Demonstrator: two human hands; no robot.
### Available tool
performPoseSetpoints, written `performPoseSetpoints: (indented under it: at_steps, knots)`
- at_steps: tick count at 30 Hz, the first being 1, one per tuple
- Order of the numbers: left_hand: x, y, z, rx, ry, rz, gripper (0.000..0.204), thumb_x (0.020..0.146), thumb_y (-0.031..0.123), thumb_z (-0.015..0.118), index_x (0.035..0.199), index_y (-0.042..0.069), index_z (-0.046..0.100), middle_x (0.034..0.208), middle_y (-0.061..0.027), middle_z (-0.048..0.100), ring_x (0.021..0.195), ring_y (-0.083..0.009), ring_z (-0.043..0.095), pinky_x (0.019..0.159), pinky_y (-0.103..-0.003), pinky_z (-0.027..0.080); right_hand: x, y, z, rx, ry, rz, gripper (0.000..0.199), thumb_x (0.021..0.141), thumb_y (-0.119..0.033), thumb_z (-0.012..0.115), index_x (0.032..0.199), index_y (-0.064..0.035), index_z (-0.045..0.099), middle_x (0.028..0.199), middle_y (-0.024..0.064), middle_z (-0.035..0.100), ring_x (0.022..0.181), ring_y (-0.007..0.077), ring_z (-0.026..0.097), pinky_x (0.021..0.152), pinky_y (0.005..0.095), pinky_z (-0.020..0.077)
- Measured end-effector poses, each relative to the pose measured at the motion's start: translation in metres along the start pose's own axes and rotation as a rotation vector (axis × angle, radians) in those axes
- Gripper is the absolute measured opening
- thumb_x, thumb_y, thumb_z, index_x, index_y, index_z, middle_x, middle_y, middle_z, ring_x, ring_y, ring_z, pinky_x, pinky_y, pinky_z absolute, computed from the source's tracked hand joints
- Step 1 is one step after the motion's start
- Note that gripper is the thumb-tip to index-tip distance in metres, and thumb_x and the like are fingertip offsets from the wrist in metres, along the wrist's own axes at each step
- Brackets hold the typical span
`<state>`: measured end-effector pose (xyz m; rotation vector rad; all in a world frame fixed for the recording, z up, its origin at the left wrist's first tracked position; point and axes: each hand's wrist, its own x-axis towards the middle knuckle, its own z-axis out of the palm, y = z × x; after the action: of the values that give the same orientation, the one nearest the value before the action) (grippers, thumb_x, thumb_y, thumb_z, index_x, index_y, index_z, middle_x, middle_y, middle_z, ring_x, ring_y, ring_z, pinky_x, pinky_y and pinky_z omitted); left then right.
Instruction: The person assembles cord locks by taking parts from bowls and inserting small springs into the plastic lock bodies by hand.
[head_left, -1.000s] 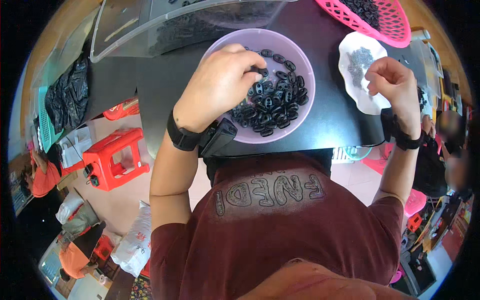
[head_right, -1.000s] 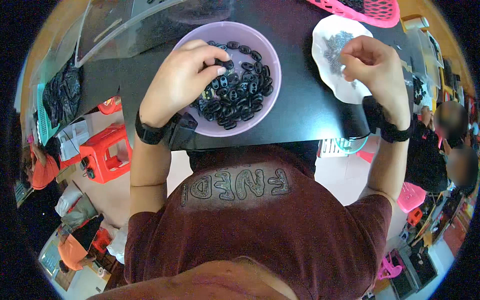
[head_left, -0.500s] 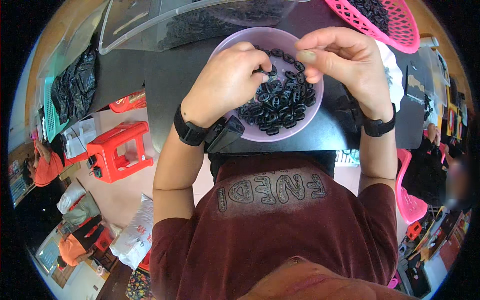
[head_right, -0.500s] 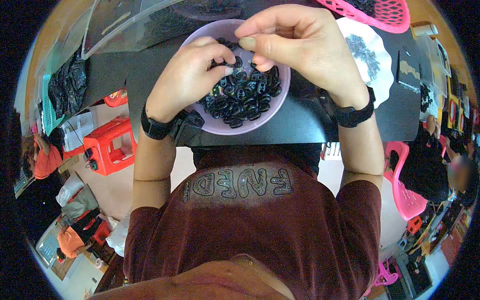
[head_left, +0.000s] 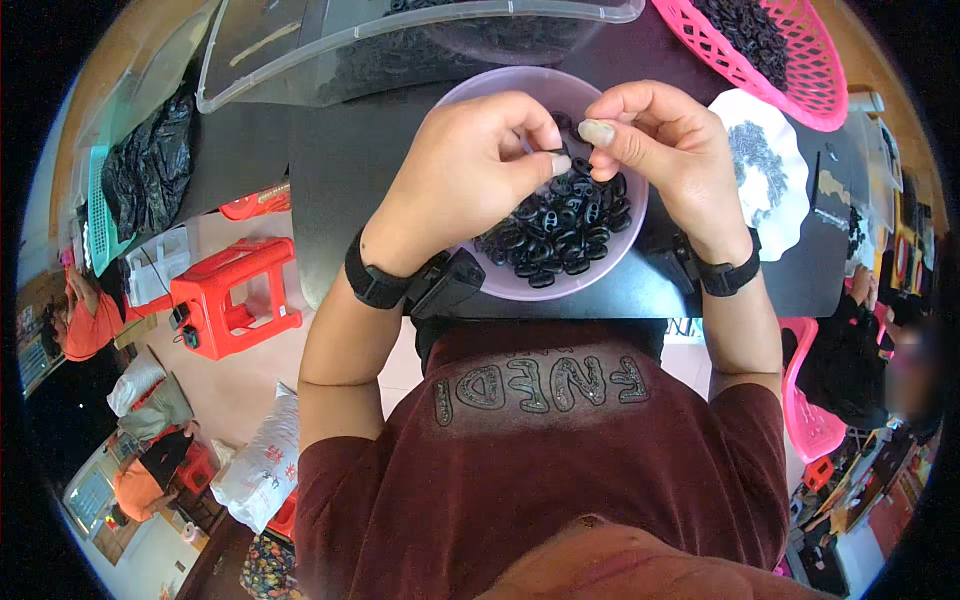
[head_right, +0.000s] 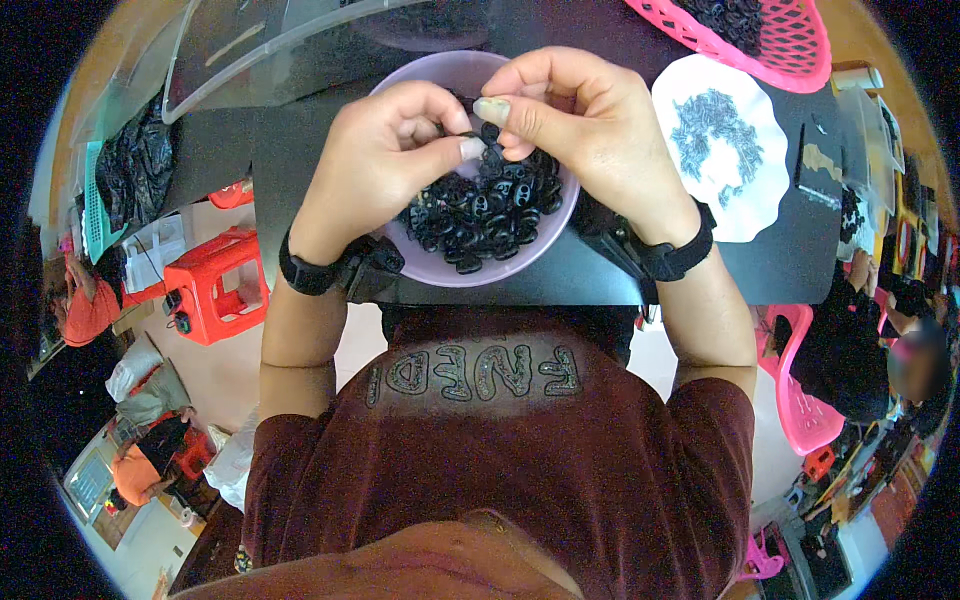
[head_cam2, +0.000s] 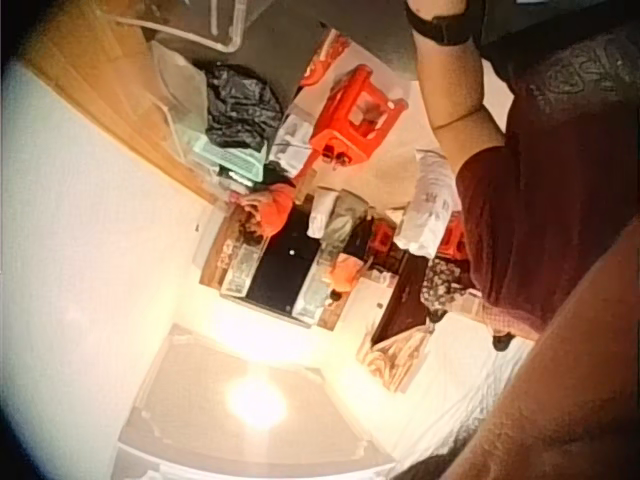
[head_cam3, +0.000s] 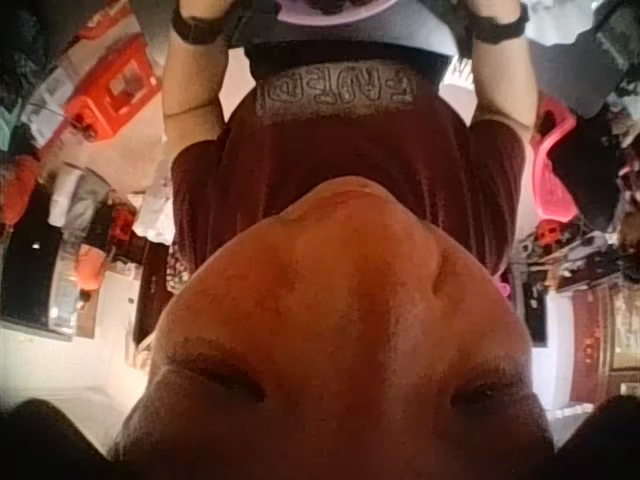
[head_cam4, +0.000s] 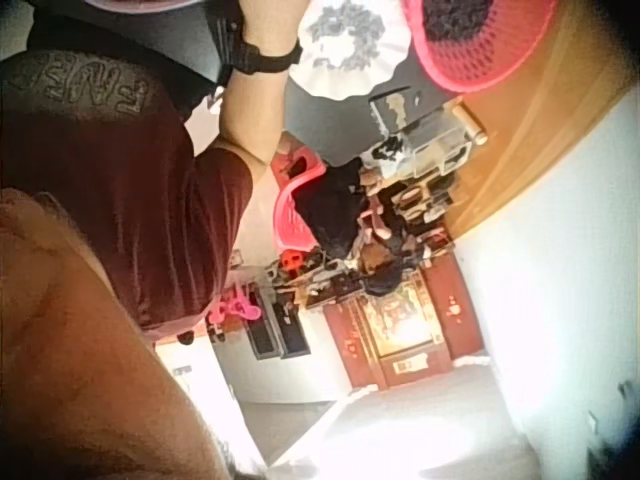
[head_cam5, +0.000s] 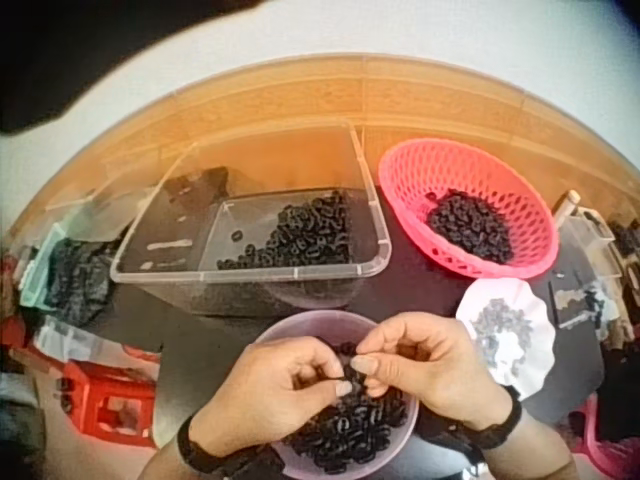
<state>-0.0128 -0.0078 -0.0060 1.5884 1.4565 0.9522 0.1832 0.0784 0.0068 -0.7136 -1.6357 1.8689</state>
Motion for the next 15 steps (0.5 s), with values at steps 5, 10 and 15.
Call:
performPoseSetpoints:
  at_steps: [5,10,15]
  knots:
    - [0.001,0.014,-0.003,-0.522,0.029,-0.138,0.014,0.086,0.001,0.065,0.098,0.002,0.059,0.083,-0.0025,0.064,0.063,-0.0061,0.055,0.050,-0.018,0.044,-0.002,0.005,0.006,0.106,-0.031,-0.012,0.016,0.090,-0.005,0.064,0.104,0.0020,0.062,0.089,0.0049,0.067,0.074,0.0077,0.061,0.068,0.0204,0.0515]
    - [0.001,0.016,-0.001,-0.619,0.014,-0.162,0.014,0.087,0.001,0.064,0.100,0.002,0.059,0.084,-0.0044,0.064,0.062,-0.0058,0.055,0.048,-0.017,0.043,-0.002,0.008,0.009,0.109,-0.017,-0.040,0.017,0.090,-0.004,0.064,0.106,0.0017,0.062,0.089,0.0060,0.067,0.074,0.0084,0.062,0.068,0.0212,0.0523]
    - [0.001,0.014,-0.003,-0.751,0.041,-0.170,0.012,0.090,0.006,0.062,0.101,0.003,0.060,0.082,-0.0031,0.063,0.063,-0.0067,0.056,0.050,-0.018,0.044,-0.003,0.009,0.011,0.118,0.022,-0.147,0.017,0.089,-0.003,0.064,0.106,0.0011,0.063,0.089,0.0070,0.068,0.075,0.0100,0.064,0.068,0.0216,0.0529]
